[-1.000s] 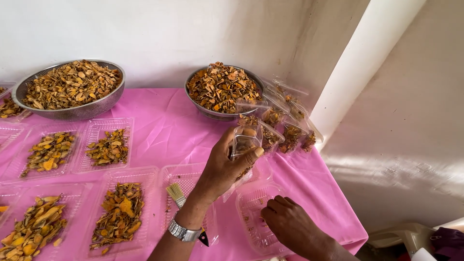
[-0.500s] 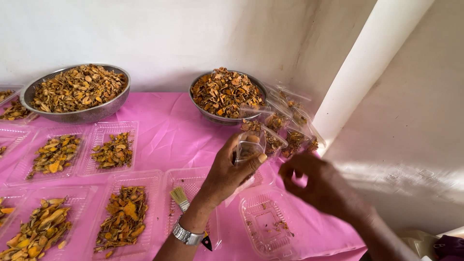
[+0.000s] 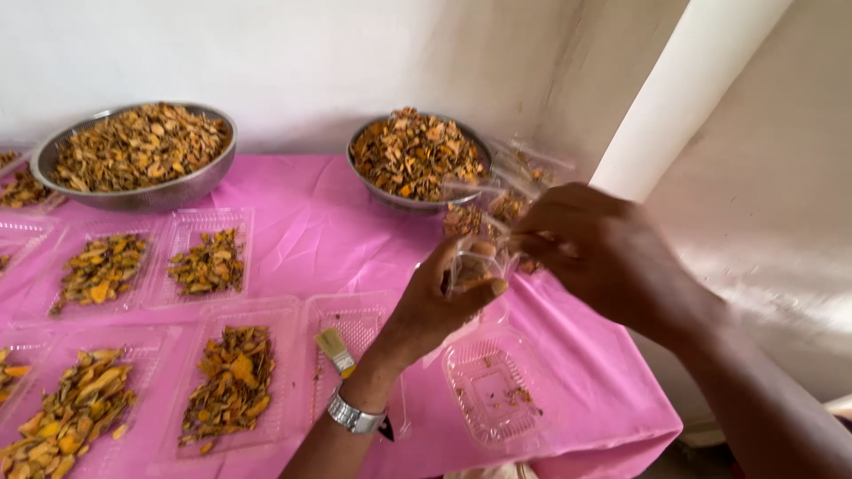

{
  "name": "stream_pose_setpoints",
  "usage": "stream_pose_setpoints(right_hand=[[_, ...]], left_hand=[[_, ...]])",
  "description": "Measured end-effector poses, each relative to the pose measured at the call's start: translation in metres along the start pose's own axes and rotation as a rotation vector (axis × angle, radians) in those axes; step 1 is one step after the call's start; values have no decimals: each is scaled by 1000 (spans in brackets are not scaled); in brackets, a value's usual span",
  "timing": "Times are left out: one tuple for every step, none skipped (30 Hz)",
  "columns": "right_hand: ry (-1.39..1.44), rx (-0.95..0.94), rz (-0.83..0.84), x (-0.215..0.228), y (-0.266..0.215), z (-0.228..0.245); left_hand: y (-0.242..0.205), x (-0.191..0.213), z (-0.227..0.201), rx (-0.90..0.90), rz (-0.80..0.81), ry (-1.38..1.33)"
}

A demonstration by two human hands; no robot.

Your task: Cleaning a workspace with a brush and packaging dried leaves into small plastic bags

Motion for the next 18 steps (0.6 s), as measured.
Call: stream_pose_setpoints(right_hand=[[-41,-78,-32,8,-8,1],[-32,-84,-18,-11,-33,0],[-36,-100,58,-29,-54,-3],[-40,-115,134,-46,-76,-6],[-39,-114,140,-77,-104,-9],[-107,-55,346,-112,-134,-12],[-181,1,551,-145,-166,-16],[-185,-4,555,-150,-171,-14],[-239,38,550,-155,-177,-11],[-292,80,546,-159,-183,-8],[-295,82,552,-155,-179,-5],[-226,108,480,-149,-175,0],[-154,135,406,-145,-169,6],[-153,138,410,-144,-168,8],[-196,162,450,-144,-167,10],[-238,185,491,-145,-166,13],[-238,185,491,-144,-165,13],[-235,188,488,-143,-163,13]], left_hand=[[-1,2,2,-27,11,10],[-6,7,6,-12,10,1],[-8,13,6,-25,15,-76],[-11,18,5,-39,20,-153],[-14,21,3,-37,18,-157],[-17,24,0,-42,-4,-117],[-18,25,-4,-50,-19,-77],[-19,25,-4,-51,-13,-82],[-20,24,-5,-48,-11,-81],[-21,24,-5,-44,-9,-79],[-21,21,-6,-44,-9,-86],[-21,19,-6,-35,-22,-75],[-22,18,-7,-25,-37,-60],[-23,18,-5,-23,-40,-64],[-22,17,-4,-9,-43,-91],[-22,17,-3,6,-45,-118],[-22,17,-1,6,-45,-118],[-21,17,0,-4,-41,-109]])
Point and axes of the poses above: each hand's wrist, its own y-axis towards the middle knuckle, its own x-axis out of the back of the hand, z = x × y, the point moved 3 cm from there along y, towards the middle knuckle, and after that the axes turned 8 degrees about -y, right-handed, at the moved point
